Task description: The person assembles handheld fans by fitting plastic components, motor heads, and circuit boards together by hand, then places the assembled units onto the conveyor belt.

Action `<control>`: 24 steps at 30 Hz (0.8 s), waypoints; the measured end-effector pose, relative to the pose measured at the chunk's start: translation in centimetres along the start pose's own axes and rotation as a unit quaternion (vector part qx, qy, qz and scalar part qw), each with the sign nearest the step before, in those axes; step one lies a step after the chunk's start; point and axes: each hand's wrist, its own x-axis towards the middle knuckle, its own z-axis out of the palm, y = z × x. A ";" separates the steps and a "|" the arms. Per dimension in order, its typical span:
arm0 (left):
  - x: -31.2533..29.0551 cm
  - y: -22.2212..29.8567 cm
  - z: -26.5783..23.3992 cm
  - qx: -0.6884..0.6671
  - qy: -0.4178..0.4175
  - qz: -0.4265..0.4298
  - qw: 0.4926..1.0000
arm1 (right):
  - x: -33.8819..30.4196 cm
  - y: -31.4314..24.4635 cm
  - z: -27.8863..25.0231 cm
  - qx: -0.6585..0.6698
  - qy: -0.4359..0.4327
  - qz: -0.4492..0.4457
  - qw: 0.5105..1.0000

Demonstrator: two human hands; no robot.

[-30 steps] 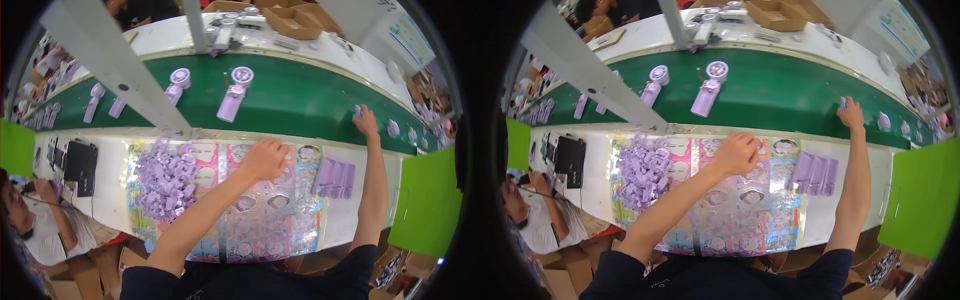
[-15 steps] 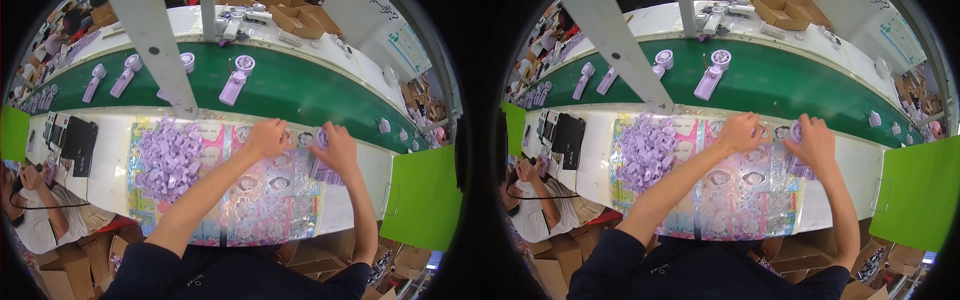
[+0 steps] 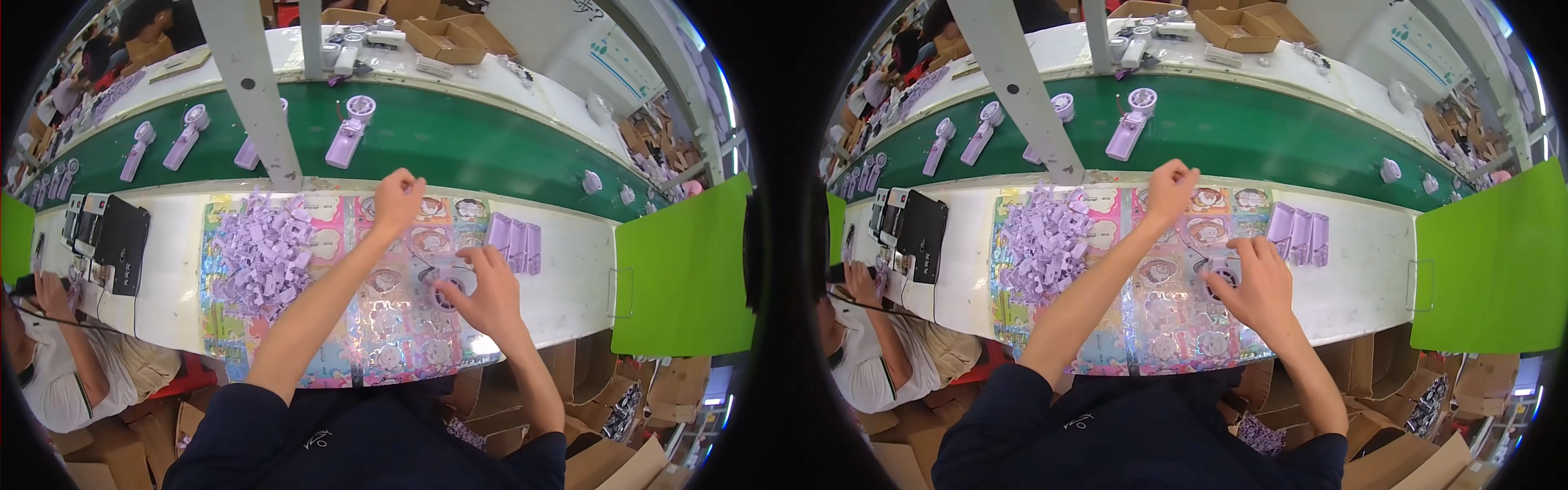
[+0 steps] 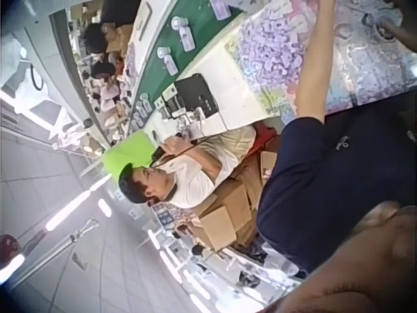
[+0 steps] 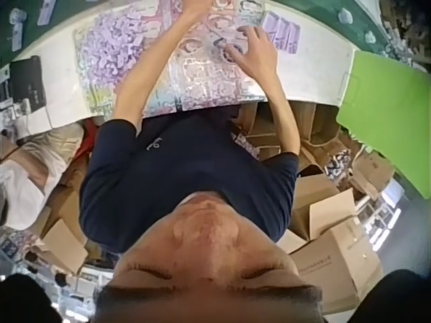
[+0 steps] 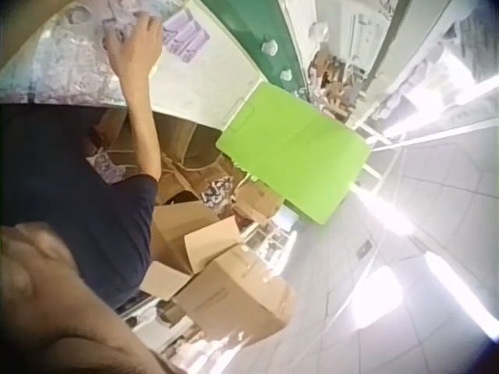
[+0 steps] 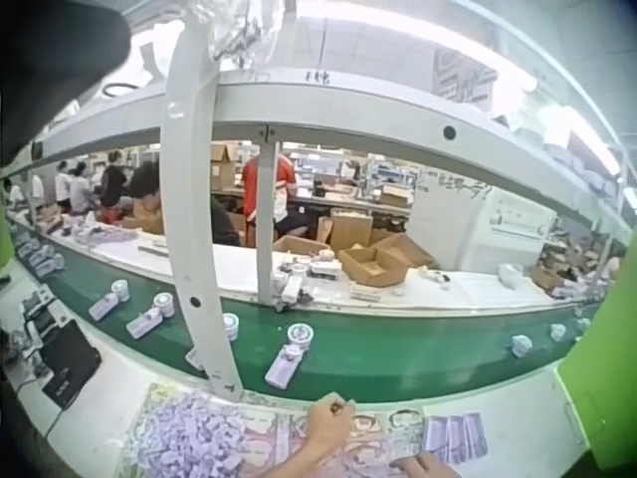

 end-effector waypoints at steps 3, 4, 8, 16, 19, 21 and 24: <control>-3.1 5.2 1.2 -0.082 -0.027 -0.016 0.996 | -0.6 0.8 -0.7 0.164 0.040 0.084 0.982; -4.3 6.5 1.2 -0.160 -0.057 0.010 0.985 | -0.5 0.7 -0.5 0.269 0.060 0.126 0.953; -8.6 10.4 1.2 -0.284 -0.217 -0.049 0.933 | -0.6 0.1 0.2 0.417 0.129 0.065 0.897; -11.8 10.3 -0.3 -0.111 -0.219 0.068 0.967 | -4.7 2.2 -0.5 0.350 0.204 0.119 0.907; -13.4 10.4 -0.7 0.035 -0.190 0.139 0.971 | -6.4 4.1 0.0 0.443 0.211 0.219 0.843; -14.7 9.9 -0.5 0.222 -0.199 0.209 0.931 | -7.3 5.6 1.0 0.453 0.204 0.230 0.837; -15.2 8.7 -0.5 0.250 -0.249 0.215 0.911 | -8.4 6.3 1.9 0.393 0.233 0.237 0.857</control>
